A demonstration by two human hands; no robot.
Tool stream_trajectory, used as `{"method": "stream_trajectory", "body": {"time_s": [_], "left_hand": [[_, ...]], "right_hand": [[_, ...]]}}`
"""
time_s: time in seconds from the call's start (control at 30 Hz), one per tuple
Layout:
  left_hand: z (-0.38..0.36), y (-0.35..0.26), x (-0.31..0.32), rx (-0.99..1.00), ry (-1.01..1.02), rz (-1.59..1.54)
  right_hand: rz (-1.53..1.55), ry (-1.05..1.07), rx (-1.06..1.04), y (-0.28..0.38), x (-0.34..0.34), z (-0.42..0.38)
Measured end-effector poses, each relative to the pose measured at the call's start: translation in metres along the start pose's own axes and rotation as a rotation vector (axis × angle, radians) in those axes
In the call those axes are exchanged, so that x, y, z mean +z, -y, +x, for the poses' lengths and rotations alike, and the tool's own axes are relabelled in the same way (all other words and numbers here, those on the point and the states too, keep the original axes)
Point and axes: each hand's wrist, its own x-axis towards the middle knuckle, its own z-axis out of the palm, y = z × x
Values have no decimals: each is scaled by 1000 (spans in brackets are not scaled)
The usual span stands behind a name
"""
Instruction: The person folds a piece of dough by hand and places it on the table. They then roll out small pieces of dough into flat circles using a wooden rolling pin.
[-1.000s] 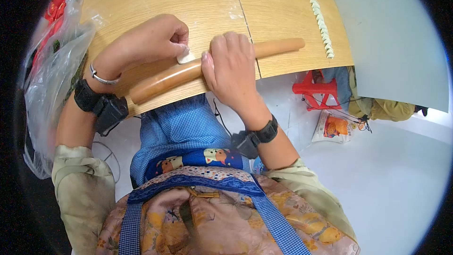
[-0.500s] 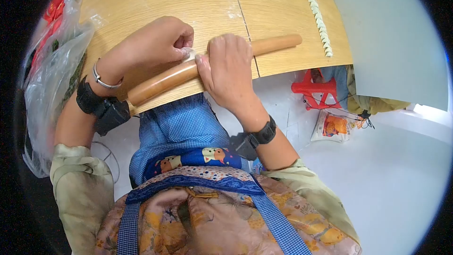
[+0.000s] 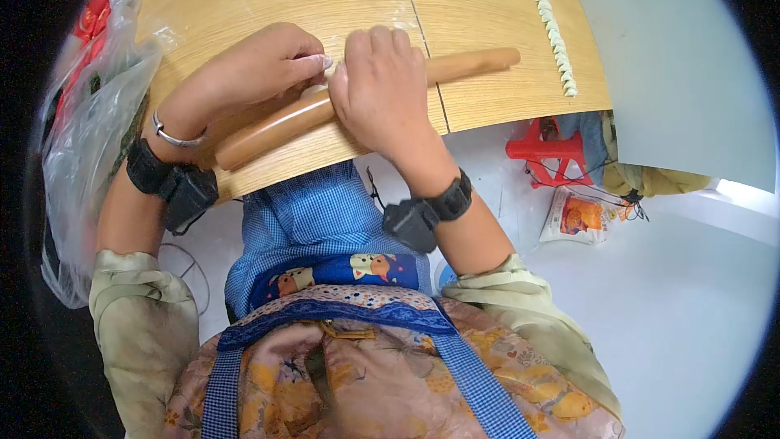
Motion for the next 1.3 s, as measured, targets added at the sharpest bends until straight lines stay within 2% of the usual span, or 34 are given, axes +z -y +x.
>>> {"method": "stream_trajectory", "body": {"time_s": [0.2,0.33,0.4,0.53,0.6,0.7,0.83,0.9,1.0,1.1,1.23,1.3], "left_hand": [[0,4,-1,22,-10,-29],[1,3,4,71,5,-36],[0,-2,7,42,25,84],[-3,-2,2,31,58,64],[-6,-4,-3,-130,114,-231],[-6,-6,-6,-156,155,-242],[-4,-2,-9,-113,207,-182],[-2,1,-7,-21,116,-58],[-3,-1,-8,20,106,18],[-2,-1,-8,3,163,-53],[-3,4,-6,56,108,-3],[-6,2,-8,-63,149,-182]], "right_hand": [[42,-44,-13,-8,11,16],[33,-43,-4,1,-3,-12],[62,1,9,6,-13,-27],[102,-33,6,8,-16,-43],[79,-31,-4,7,-14,-39],[40,-38,-6,6,-7,-23],[-7,-49,-13,1,6,0],[-1,-84,-24,-1,10,8],[4,-61,-20,3,5,4],[39,-28,-20,6,-7,-16],[19,-10,-32,10,-17,-47],[-12,-23,-26,11,-18,-53]]}}
